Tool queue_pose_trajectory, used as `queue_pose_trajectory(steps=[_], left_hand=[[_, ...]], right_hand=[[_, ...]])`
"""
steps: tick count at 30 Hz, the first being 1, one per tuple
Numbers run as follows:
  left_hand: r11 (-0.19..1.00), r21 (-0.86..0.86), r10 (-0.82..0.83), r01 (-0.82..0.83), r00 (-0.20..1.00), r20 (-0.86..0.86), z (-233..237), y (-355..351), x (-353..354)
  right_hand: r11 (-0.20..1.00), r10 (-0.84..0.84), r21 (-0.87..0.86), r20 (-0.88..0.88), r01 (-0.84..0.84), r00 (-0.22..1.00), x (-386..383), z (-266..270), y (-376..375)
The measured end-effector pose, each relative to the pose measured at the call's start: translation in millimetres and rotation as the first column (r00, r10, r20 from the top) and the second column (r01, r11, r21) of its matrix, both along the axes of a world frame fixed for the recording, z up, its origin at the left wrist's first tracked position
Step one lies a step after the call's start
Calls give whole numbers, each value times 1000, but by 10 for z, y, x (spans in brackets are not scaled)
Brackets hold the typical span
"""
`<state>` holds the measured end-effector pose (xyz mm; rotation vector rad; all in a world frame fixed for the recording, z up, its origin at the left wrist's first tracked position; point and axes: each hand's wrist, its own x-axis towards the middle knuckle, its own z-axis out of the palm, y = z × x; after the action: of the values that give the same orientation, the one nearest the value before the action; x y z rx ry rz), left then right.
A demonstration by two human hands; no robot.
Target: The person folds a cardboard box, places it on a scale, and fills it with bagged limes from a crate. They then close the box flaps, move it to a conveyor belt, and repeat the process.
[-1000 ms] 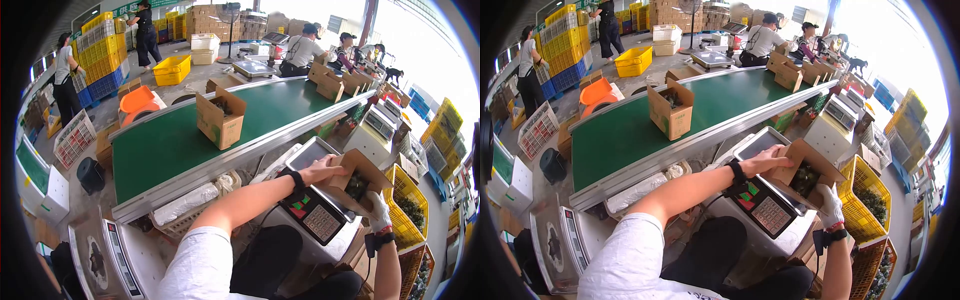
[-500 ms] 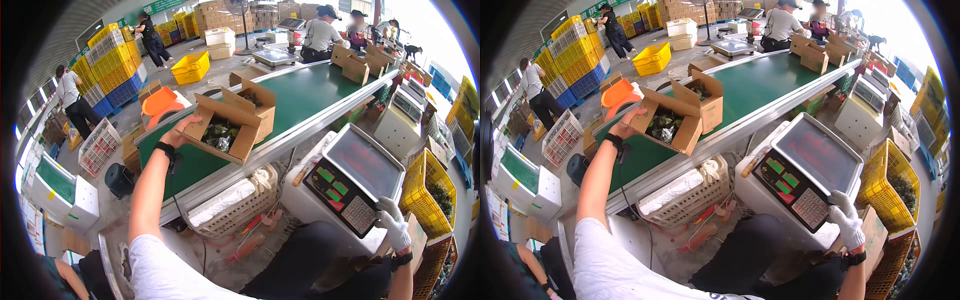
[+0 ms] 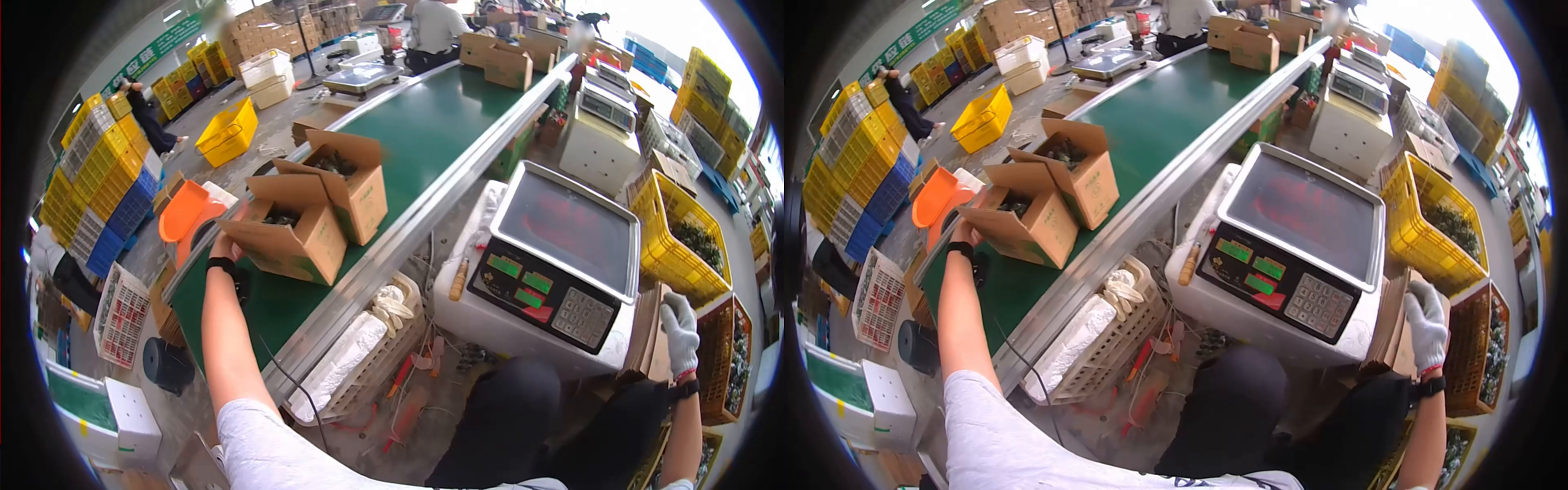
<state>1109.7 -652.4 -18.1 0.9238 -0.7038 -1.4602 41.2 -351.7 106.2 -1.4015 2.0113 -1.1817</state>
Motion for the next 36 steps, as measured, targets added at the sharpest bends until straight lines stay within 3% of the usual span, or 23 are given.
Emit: queue_pose_trajectory(steps=[2,3,4,5,6,7,8,9,10,12,14,15,16,17,19,21,24,27,29,31,32,34,36], left_hand=[[978,-208,59,-6,966,250,98,245,-477],[990,-137,80,-33,932,354,247,403,-524],[891,23,429,-453,859,279,222,436,-549],[866,-255,495,-430,811,312,402,588,-604],[941,-332,163,-69,951,262,411,373,104],[557,-289,779,-779,369,507,771,766,-575],[333,-467,912,-819,153,382,929,800,-694],[362,-465,907,-808,190,377,1066,1262,-1193],[296,-545,955,-784,239,175,1750,1357,-2524],[613,-609,733,-503,650,200,1827,1520,-3201],[854,-509,292,-108,909,299,2046,1997,-4960],[875,-444,59,195,866,496,2143,2283,-5794],[812,-283,-303,510,784,542,2251,2542,-6434],[635,-103,-611,766,579,540,2282,2666,-6920],[235,30,-907,972,208,366,1885,2736,-7869],[121,152,-921,981,54,385,1339,2723,-8805],[136,452,-915,882,-63,398,731,2600,-9852],[271,415,-858,869,22,513,-167,2499,-10487],[245,405,-906,881,59,420,183,2537,-10365],[204,399,-964,894,114,239,229,2516,-10261],[202,400,-964,894,110,242,223,2525,-10262],[271,388,-921,881,120,371,246,2560,-10213],[201,435,-955,877,78,285,493,2421,-10161]], right_hand=[[992,-129,-20,-178,128,975,-747,-348,190],[950,-239,65,-480,306,844,-987,-458,392],[865,-266,102,-736,491,623,-1212,-511,593],[749,-269,260,-721,609,639,-1252,-473,742],[656,-259,368,-710,659,655,-1330,-521,868],[593,-228,492,-657,638,718,-1468,-613,959],[536,-202,605,-586,589,785,-1529,-667,1016],[550,-232,548,-625,630,745,-1487,-726,1067],[569,-254,489,-661,662,706,-1442,-746,1081],[573,-333,458,-628,680,704,-1406,-724,1119],[590,-404,415,-591,692,699,-1503,-725,1162],[615,-443,400,-537,679,718,-1582,-830,1172],[639,-478,383,-482,667,735,-1590,-810,1173],[628,-487,406,-459,664,743,-1595,-780,1187],[657,-511,350,-445,668,735,-1593,-807,1224],[659,-545,352,-384,664,745,-1619,-814,1241],[688,-561,324,-328,649,760,-1736,-895,1296],[717,-531,302,-347,629,773,-1774,-861,1315],[713,-522,301,-374,633,766,-1644,-722,1268],[744,-537,93,-506,662,675,-1526,-575,1265],[742,-541,92,-504,664,674,-1581,-489,1285],[844,-530,-69,-252,531,810,-1700,-274,1311],[891,-453,-112,-169,440,875,-1474,449,1378]])
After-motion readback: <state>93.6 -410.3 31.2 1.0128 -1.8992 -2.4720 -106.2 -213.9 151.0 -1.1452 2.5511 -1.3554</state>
